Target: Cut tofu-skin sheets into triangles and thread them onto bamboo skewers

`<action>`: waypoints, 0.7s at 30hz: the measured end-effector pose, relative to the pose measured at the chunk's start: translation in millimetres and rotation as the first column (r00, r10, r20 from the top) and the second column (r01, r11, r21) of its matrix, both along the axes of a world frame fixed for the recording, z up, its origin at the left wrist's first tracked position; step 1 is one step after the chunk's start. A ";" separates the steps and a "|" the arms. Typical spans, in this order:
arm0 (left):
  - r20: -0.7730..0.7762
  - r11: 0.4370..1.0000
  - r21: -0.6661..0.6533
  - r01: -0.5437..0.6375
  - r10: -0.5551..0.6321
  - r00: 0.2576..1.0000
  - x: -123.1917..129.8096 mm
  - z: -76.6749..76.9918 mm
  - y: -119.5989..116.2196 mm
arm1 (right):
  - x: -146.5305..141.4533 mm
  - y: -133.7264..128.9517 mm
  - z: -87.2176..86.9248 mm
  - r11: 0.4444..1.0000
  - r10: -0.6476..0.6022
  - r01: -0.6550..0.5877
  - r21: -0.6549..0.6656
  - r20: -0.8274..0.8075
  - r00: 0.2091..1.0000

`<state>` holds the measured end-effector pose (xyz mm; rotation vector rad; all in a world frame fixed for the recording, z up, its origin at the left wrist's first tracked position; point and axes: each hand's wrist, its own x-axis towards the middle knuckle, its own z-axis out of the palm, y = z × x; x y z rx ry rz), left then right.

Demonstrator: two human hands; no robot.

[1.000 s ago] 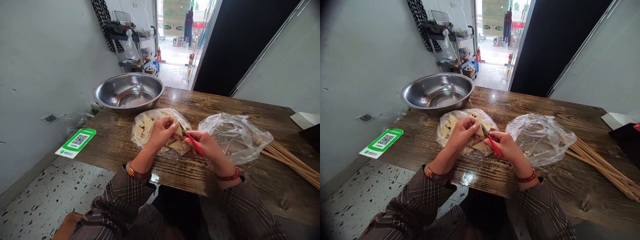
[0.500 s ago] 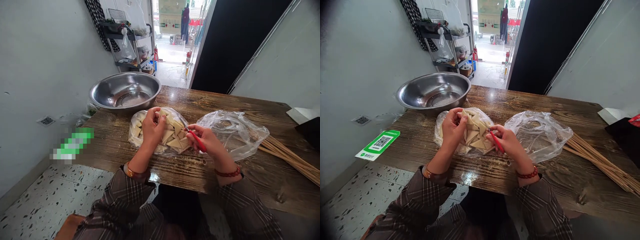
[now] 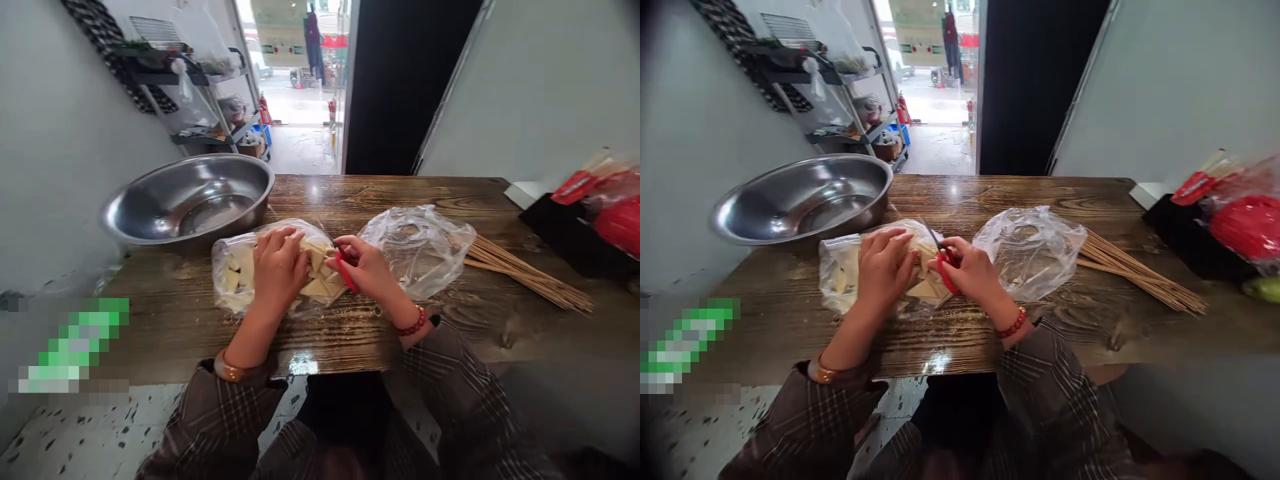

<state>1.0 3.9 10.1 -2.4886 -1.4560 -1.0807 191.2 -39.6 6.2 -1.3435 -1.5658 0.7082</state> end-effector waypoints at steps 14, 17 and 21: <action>-0.152 0.996 -0.041 0.081 -0.086 0.985 3.2 -8.0 10.1 | -0.7 -14.1 5.5 0.981 -0.078 0.038 0.189 0.205 0.976; -0.135 0.997 -0.035 0.076 -0.080 0.988 3.3 -9.2 11.8 | 2.4 -37.9 2.5 0.985 -0.024 -0.005 0.170 0.169 0.985; -0.107 0.998 -0.043 0.054 -0.059 0.993 4.0 -10.1 11.7 | 29.4 -72.7 -4.0 0.984 -0.089 0.060 0.170 0.166 0.982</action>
